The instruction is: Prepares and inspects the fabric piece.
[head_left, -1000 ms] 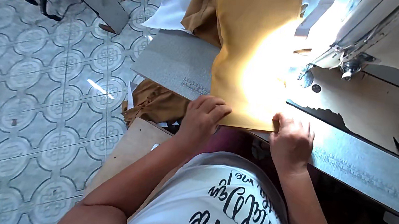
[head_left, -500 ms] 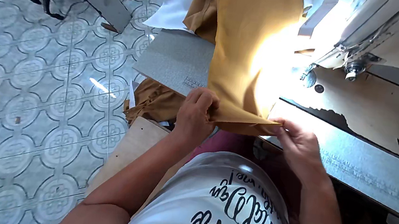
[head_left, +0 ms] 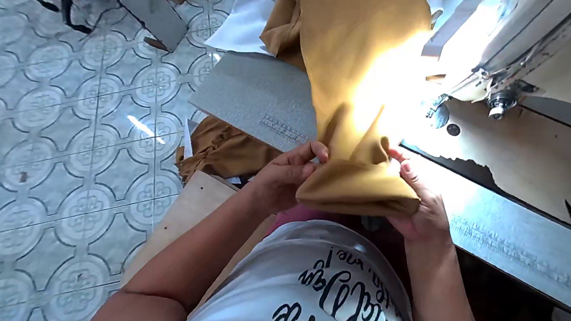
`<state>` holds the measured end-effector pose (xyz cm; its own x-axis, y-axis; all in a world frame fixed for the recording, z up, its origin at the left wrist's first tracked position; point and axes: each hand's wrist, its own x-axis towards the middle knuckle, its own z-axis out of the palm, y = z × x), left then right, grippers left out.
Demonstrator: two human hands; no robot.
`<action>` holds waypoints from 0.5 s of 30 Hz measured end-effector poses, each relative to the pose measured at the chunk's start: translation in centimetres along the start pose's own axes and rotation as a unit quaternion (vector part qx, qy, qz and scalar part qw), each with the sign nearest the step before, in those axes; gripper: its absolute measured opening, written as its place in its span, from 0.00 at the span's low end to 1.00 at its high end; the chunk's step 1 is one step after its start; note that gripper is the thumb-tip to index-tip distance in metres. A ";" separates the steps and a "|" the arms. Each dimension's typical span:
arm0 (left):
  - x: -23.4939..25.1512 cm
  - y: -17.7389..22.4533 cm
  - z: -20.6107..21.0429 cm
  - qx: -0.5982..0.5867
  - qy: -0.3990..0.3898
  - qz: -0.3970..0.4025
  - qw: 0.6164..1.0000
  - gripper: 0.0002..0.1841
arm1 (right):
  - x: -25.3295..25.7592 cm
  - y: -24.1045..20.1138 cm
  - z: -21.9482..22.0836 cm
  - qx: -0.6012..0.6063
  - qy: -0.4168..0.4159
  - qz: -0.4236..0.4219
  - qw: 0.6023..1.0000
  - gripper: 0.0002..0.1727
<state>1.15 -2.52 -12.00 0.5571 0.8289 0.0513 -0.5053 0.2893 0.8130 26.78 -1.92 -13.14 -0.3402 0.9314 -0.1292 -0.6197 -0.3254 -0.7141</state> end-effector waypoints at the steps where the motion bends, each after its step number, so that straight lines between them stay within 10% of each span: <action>1: 0.0 -0.4 0.0 -0.023 -0.008 0.004 1.000 0.10 | 0.0 0.1 0.1 -0.003 -0.005 0.004 1.000 0.25; 15: 0.3 -0.7 0.8 -0.225 0.009 0.022 0.974 0.11 | -2.9 0.1 1.1 -0.320 -0.012 -0.125 0.939 0.39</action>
<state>2.14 -2.87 -12.09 0.5190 0.8521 0.0672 -0.7685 0.4308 0.4730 26.95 -4.88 -12.05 -0.2610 0.9594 0.1069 -0.1330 0.0739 -0.9884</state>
